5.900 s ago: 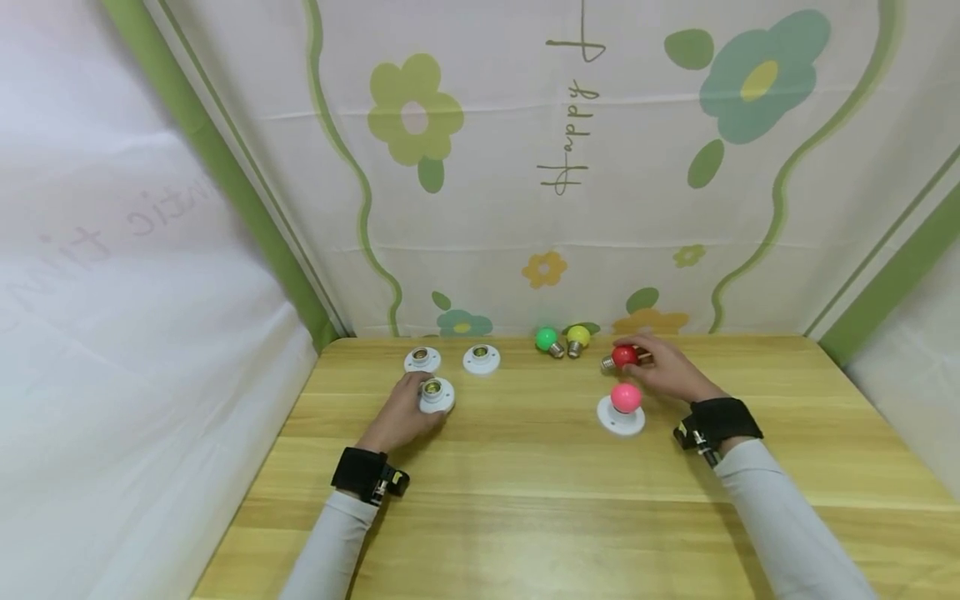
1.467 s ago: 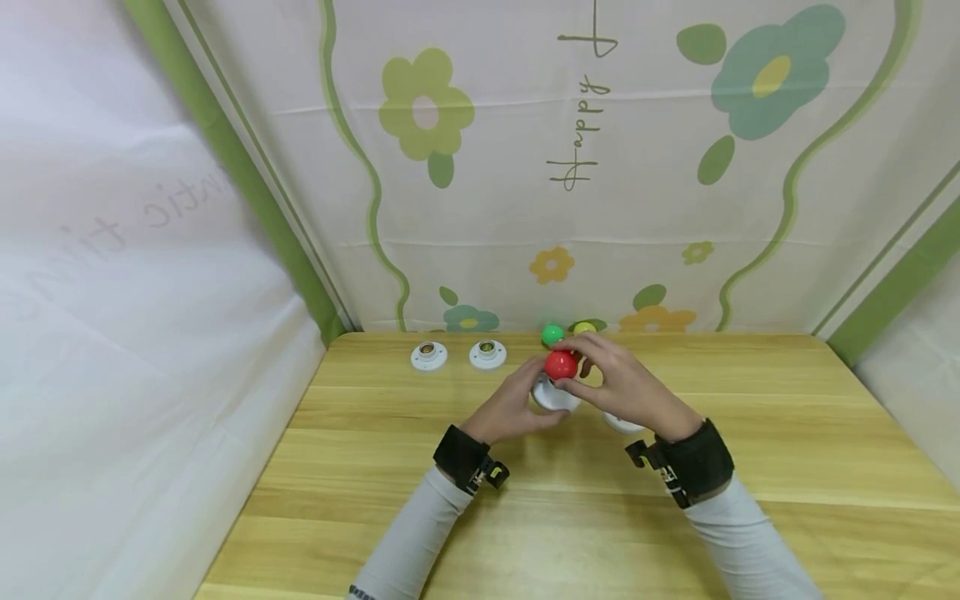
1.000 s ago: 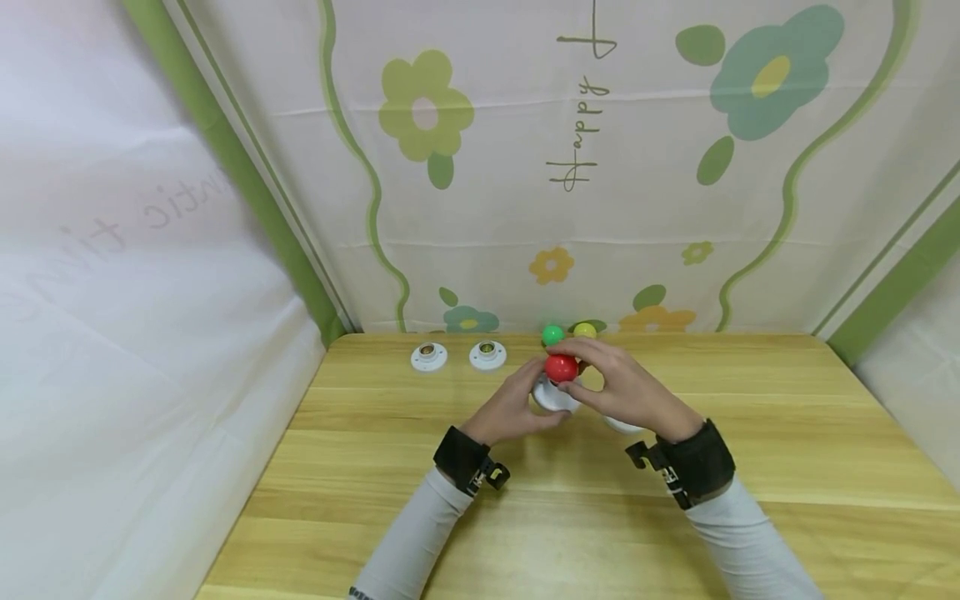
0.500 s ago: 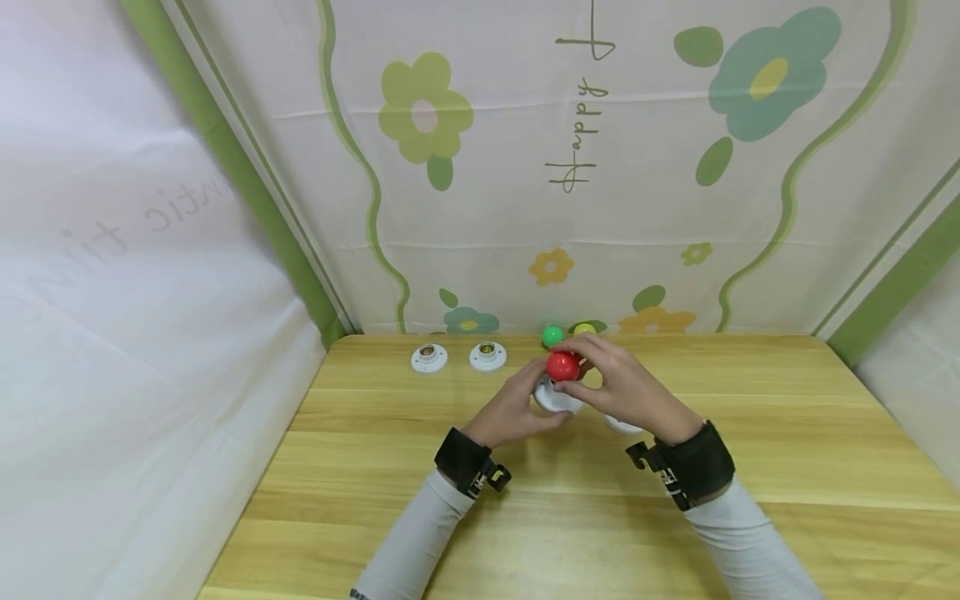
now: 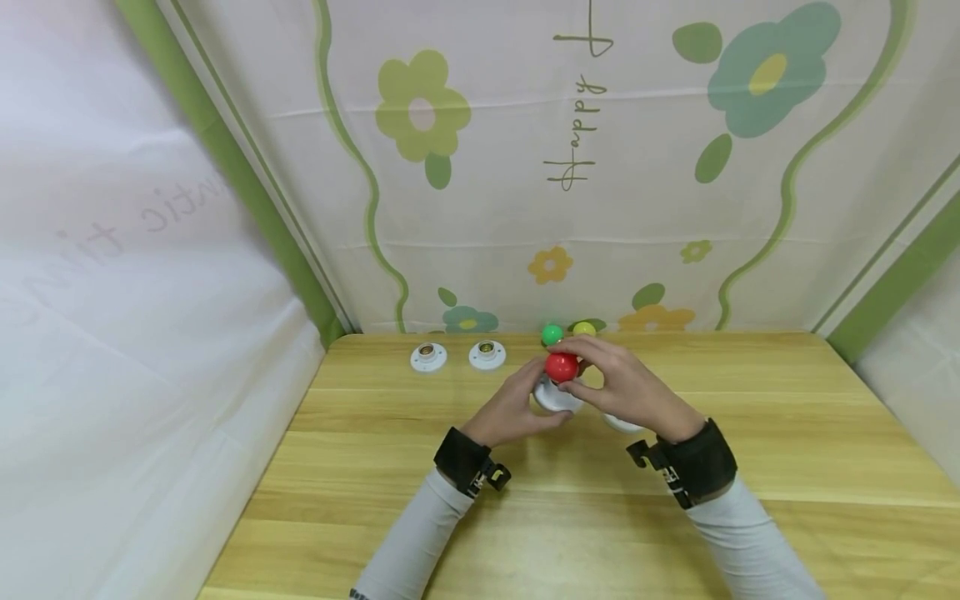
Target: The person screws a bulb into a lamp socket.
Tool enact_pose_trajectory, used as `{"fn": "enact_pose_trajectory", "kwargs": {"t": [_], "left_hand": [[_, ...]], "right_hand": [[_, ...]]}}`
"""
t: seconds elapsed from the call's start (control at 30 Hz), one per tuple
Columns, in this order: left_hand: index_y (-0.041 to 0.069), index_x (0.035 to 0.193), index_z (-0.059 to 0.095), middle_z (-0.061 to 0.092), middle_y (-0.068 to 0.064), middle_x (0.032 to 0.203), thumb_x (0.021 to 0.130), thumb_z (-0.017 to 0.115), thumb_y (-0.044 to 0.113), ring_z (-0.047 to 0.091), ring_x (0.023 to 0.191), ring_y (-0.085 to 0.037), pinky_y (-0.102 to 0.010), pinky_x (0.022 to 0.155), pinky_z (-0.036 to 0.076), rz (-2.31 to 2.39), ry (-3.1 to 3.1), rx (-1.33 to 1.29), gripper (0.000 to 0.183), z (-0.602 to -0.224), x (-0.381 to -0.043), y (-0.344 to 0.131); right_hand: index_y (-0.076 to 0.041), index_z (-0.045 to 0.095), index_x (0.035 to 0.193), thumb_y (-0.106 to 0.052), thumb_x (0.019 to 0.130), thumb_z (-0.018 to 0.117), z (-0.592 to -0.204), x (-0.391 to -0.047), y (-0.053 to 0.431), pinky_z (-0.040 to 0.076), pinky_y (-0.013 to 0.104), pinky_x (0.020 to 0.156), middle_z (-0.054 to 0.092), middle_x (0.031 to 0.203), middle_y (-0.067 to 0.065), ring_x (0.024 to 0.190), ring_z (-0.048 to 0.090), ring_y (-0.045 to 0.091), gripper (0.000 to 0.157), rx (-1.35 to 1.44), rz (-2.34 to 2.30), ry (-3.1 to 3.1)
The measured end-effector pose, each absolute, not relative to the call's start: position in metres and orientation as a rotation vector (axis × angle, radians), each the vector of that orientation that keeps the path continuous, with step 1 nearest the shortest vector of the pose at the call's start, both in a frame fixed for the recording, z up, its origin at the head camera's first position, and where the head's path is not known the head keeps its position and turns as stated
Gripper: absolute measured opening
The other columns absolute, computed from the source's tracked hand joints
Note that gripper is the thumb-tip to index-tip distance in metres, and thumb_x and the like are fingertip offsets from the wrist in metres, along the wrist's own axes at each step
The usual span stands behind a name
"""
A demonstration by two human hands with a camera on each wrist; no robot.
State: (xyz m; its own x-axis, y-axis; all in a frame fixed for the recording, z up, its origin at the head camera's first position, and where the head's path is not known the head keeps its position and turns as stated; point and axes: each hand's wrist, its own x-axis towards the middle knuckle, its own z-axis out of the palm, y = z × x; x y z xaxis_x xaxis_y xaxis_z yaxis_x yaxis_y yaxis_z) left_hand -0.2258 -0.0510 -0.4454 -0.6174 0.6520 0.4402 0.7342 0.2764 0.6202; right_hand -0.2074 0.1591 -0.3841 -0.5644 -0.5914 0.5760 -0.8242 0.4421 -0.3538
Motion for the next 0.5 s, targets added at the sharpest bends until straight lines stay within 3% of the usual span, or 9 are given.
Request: {"fn": "enact_pose_trajectory", "kwargs": {"t": [0.23, 0.4, 0.5], "left_hand": [[0.026, 0.146, 0.032, 0.044, 0.009, 0.137, 0.083, 0.074, 0.032, 0.044, 0.122, -0.004, -0.024, 0.102, 0.042, -1.258, -2.413, -1.346, 0.076, -0.4443, -0.2254, -0.0498], [0.027, 0.146, 0.033, 0.044, 0.008, 0.138, 0.083, 0.074, 0.032, 0.044, 0.123, -0.005, -0.025, 0.102, 0.042, -1.261, -2.374, -1.361, 0.076, -0.4450, -0.2262, -0.0490], [0.026, 0.147, 0.032, 0.044, 0.007, 0.139, 0.083, 0.074, 0.032, 0.043, 0.124, -0.006, -0.026, 0.102, 0.042, -1.262, -2.359, -1.368, 0.077, -0.4456, -0.2269, -0.0492]], "right_hand": [[-0.004, 0.059, 0.120, -0.026, 0.077, 0.081, -0.3827, -0.2076, 0.1588, 0.056, 0.025, 0.075, 0.059, 0.113, 0.001, 0.093, 0.059, 0.009, 0.053, 1.159, 0.871, -2.313], [-0.011, 0.049, 0.137, -0.029, 0.076, 0.082, -0.3817, -0.2069, 0.1602, 0.056, 0.028, 0.080, 0.052, 0.131, 0.005, 0.104, 0.057, 0.011, 0.072, 1.201, 0.889, -2.353], [-0.014, 0.043, 0.144, -0.020, 0.077, 0.081, -0.3812, -0.2063, 0.1613, 0.053, 0.035, 0.089, 0.047, 0.141, 0.006, 0.116, 0.052, 0.015, 0.077, 1.233, 0.889, -2.369]]}}
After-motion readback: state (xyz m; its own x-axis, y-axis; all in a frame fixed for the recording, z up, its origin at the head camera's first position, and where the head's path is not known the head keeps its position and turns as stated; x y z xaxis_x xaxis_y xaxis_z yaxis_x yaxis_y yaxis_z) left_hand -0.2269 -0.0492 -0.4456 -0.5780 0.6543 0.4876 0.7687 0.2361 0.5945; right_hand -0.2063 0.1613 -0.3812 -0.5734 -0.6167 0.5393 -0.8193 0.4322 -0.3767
